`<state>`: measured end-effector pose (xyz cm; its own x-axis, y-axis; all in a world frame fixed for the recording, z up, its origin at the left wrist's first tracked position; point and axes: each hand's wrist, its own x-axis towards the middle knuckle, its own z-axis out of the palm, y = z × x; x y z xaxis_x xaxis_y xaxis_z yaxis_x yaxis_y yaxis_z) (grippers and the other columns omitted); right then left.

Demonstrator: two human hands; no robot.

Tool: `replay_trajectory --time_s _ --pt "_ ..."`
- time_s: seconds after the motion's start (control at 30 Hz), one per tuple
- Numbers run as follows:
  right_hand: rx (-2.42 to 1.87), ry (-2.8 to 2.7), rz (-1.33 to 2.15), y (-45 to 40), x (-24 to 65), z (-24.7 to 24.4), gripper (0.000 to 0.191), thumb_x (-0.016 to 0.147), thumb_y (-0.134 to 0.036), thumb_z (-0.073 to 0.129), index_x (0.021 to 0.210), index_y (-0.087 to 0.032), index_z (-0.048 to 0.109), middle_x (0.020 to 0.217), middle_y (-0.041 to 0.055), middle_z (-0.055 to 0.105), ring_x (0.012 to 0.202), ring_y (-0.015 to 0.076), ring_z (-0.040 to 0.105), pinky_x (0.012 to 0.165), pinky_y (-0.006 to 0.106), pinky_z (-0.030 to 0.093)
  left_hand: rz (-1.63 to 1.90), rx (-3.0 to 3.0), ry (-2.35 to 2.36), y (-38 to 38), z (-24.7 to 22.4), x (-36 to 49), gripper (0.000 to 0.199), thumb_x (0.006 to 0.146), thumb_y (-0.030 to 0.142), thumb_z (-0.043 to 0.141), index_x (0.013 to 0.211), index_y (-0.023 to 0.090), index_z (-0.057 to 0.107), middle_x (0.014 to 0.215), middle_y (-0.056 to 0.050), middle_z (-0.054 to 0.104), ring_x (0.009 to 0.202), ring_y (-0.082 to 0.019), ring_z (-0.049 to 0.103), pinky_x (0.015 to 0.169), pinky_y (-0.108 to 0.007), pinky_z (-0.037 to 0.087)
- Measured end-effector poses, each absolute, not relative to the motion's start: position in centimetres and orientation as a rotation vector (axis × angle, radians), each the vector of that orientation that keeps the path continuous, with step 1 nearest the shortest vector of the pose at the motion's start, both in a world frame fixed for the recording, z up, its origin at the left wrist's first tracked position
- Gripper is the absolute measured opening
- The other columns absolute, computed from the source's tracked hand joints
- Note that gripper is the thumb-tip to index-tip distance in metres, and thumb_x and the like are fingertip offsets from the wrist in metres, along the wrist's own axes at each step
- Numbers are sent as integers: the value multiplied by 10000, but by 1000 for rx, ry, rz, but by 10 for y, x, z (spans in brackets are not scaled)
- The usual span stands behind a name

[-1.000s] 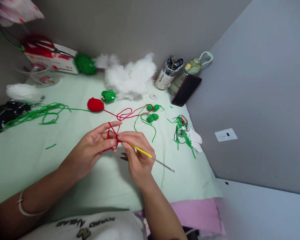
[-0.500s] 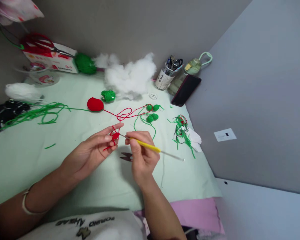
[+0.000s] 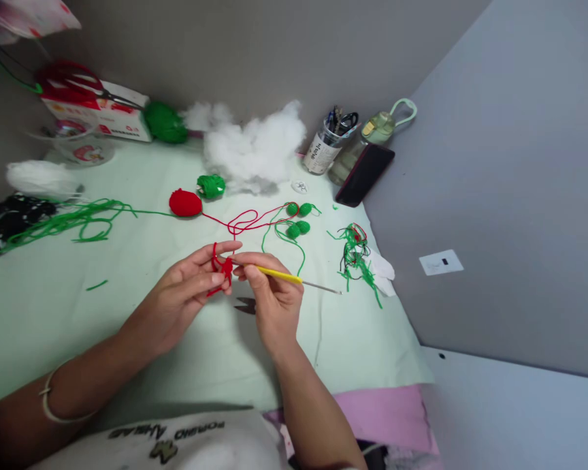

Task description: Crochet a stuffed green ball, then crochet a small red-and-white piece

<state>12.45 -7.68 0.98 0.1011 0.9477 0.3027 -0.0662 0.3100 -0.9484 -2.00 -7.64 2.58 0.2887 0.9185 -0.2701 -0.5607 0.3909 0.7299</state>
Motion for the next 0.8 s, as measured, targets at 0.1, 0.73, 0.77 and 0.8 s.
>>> replay_trajectory --time_s 0.1,0.73,0.77,0.8 --pt "-958 -1247 931 -76 126 10 162 989 -259 615 993 -258 778 916 25 755 740 150 690 680 311 582 1069 573 761 -74 25 -21 346 878 229 735 1223 208 714 877 8 702 766 -102 618 794 -231 495" --pt "-979 -1215 970 -73 133 15 175 986 -291 595 914 -220 737 831 28 704 651 147 665 604 318 573 1008 514 750 -68 20 -30 386 851 187 772 1234 186 732 753 15 658 674 -77 578 701 -187 495" --pt "-1001 -1329 885 -75 131 14 157 982 -258 601 936 -232 748 854 35 719 716 164 684 657 337 581 1032 560 771 -70 20 -28 452 850 178 774 1295 206 696 773 19 671 691 -82 586 720 -194 496" --pt "-1023 -1456 747 -77 129 13 153 972 -213 612 972 -247 761 903 45 741 800 182 700 719 359 585 1052 594 781 -73 20 -26 522 847 168 775 1351 225 654 805 19 685 719 -86 595 740 -199 497"
